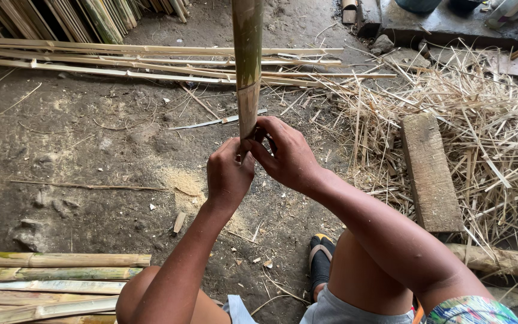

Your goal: The person cuts bamboo strips into shorter pieces using a hand saw and a hammer. They then gather the cut pieces and place them in a pile. Finally, they retrieve a hammer and nails from a bag.

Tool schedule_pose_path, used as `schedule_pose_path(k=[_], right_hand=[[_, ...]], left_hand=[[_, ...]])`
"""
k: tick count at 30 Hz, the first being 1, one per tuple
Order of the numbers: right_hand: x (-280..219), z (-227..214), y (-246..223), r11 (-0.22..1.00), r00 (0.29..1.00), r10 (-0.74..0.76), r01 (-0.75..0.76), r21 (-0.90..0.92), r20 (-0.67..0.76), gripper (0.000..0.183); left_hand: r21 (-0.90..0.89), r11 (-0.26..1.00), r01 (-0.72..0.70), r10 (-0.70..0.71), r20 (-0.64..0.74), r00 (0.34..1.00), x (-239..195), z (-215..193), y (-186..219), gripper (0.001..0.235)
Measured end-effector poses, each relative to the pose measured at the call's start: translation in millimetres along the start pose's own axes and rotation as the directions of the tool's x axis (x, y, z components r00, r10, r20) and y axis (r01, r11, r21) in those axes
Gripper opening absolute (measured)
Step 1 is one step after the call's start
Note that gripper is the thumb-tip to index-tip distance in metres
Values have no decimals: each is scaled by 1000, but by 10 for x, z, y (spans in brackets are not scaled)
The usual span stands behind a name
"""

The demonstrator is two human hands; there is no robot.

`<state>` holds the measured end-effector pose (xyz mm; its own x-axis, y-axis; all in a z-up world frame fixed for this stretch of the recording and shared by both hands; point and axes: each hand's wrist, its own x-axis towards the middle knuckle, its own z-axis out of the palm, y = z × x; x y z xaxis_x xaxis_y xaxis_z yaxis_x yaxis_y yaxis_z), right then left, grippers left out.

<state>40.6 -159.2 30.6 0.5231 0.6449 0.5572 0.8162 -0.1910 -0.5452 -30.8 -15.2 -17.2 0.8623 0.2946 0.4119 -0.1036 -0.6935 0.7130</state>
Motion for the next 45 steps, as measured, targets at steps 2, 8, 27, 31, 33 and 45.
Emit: schedule_pose_path(k=[2,8,27,31,33,45], right_hand=[[-4,-3,3,1000,1000,-20,21,1,-6,31],[-11,55,126,998,999,47,-48,43,21,24],[19,28,438,831,503,404,-552,-75,764,26],[42,117,128,785,602,443,-618,37,664,25],[16,110,28,773,682,415,-613,161,603,24],[-5,259,-264,740,689,419,-637,218,591,30]], left_hand=[[-9,1000,-14,14,-10,1000,-10,14,-27,12],[-258,937,234,-246,-15,969,-2,46,-57,16],[-966,215,-145,-552,-243,798,478,-1151,-584,35],[-965,262,1,-317,-85,945,286,-507,-187,34],[-990,127,66,-348,18,937,225,-275,-66,34],[-979,203,25,-418,-64,906,346,-369,-83,45]])
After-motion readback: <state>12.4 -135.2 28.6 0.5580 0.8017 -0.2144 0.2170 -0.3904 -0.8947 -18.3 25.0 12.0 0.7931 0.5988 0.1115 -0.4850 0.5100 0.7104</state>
